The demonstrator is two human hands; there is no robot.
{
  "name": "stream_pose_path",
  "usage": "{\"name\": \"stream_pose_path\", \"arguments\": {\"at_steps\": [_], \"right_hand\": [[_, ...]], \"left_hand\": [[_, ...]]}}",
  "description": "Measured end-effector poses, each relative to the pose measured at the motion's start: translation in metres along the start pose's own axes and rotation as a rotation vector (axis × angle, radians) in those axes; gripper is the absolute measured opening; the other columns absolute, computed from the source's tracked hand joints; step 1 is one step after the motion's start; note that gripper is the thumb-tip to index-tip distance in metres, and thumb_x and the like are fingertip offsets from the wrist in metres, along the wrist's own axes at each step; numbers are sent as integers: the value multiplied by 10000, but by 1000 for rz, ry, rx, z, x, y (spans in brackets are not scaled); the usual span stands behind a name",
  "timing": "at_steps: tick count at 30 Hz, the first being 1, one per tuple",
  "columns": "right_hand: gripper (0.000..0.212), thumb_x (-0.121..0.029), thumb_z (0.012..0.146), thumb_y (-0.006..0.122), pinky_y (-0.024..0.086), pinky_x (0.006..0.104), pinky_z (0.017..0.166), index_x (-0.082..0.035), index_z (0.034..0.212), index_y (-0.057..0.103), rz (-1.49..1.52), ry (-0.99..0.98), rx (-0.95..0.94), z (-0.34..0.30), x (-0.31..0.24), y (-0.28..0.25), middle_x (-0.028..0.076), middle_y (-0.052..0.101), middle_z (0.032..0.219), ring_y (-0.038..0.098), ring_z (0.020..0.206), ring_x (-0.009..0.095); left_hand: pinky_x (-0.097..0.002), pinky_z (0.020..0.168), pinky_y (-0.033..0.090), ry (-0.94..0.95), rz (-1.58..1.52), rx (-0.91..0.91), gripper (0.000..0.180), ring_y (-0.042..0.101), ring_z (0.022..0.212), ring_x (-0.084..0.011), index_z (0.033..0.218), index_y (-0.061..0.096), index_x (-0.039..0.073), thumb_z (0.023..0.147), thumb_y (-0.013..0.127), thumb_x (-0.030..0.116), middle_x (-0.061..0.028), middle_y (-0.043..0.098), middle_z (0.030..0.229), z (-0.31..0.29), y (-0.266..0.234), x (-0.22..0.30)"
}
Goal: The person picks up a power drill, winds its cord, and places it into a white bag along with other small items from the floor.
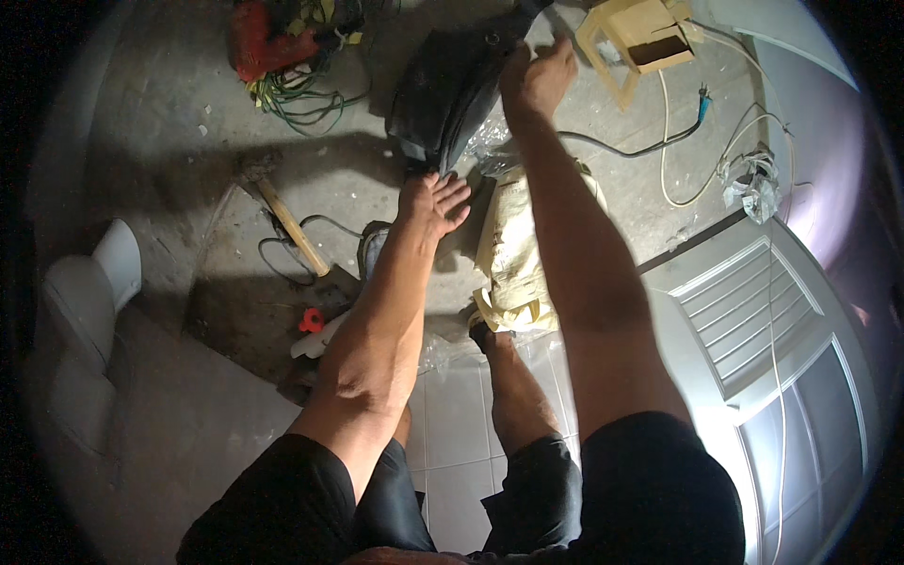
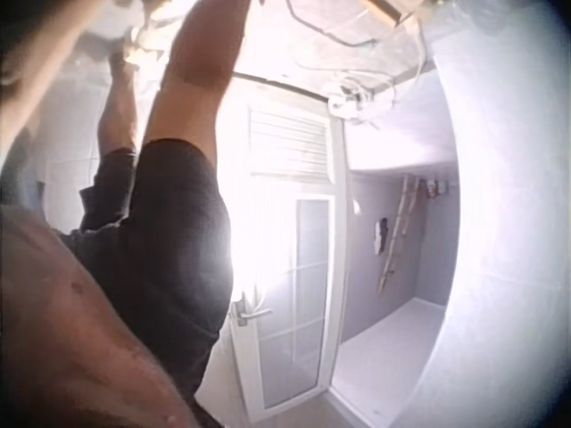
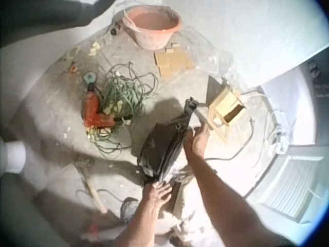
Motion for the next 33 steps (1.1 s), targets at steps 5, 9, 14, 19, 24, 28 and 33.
{"name": "stream_pose_path", "arguments": {"at_steps": [5, 9, 14, 19, 24, 28, 33], "right_hand": [[1260, -683, 629, 808, 414, 471, 1071, 102, 1451, 265, 72, 596, -613, -89, -83, 3, 385, 460, 1360, 473, 1293, 481], [1059, -560, 625, 863, 495, 436, 948, 133, 1306, 442, 355, 724, -743, -90, -29, 19, 317, 604, 1187, 606, 1140, 417], [425, -271, 767, 756, 520, 449, 811, 70, 994, 643, 426, 351, -502, -81, -79, -40, 280, 690, 940, 678, 942, 418], [382, -262, 805, 752, 535, 371, 748, 79, 959, 675, 648, 501, -736, -113, -119, -149, 261, 700, 870, 706, 824, 308], [564, -473, 777, 791, 567, 398, 698, 30, 1003, 671, 349, 208, -1166, -117, -129, -249, 192, 684, 771, 699, 748, 346], [714, -636, 838, 662, 479, 442, 976, -43, 1235, 640, 367, -71, -573, -54, -89, -270, 230, 635, 1155, 548, 1207, 338], [676, -610, 930, 564, 419, 398, 1041, -35, 1282, 609, 809, 684, -1012, -142, -23, -249, 158, 644, 1229, 572, 1183, 290]], "left_hand": [[-405, 903, 519, 138, 202, 129, 543, 665, 1031, -244, 1237, 586, 15, 1004, 475, 493, -142, 681, 1122, -55, -71, -14], [-356, 883, 521, 587, 432, 66, 508, 689, 909, -219, 1161, 630, -7, 965, 596, 462, -113, 711, 970, -89, -61, -10], [-410, 967, 462, 1117, 747, 241, 716, 571, 1167, -290, 1320, 511, -49, 838, 781, 405, -197, 586, 1247, -136, -31, 86], [-383, 997, 466, 505, 525, -374, 809, 553, 1211, -224, 1440, 407, 5, 843, 773, 411, -97, 565, 1313, -127, -45, 128], [-384, 967, 532, 116, 194, -520, 636, 637, 1112, -231, 1377, 478, 6, 881, 698, 339, -127, 617, 1271, -178, -87, 50], [-383, 949, 537, -16, 321, -547, 644, 641, 1101, -231, 1373, 488, -2, 846, 712, 293, -119, 630, 1247, -201, -118, -5], [-373, 926, 541, -79, 256, -279, 642, 645, 1084, -225, 1362, 504, -5, 828, 725, 275, -112, 637, 1232, -259, -120, -59]]}}
Point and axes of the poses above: each hand's wrist, its own z-axis towards the middle knuckle, its own y-axis out of the palm, x = y × z, the point moved 2 cm from there along z, towards the middle knuckle
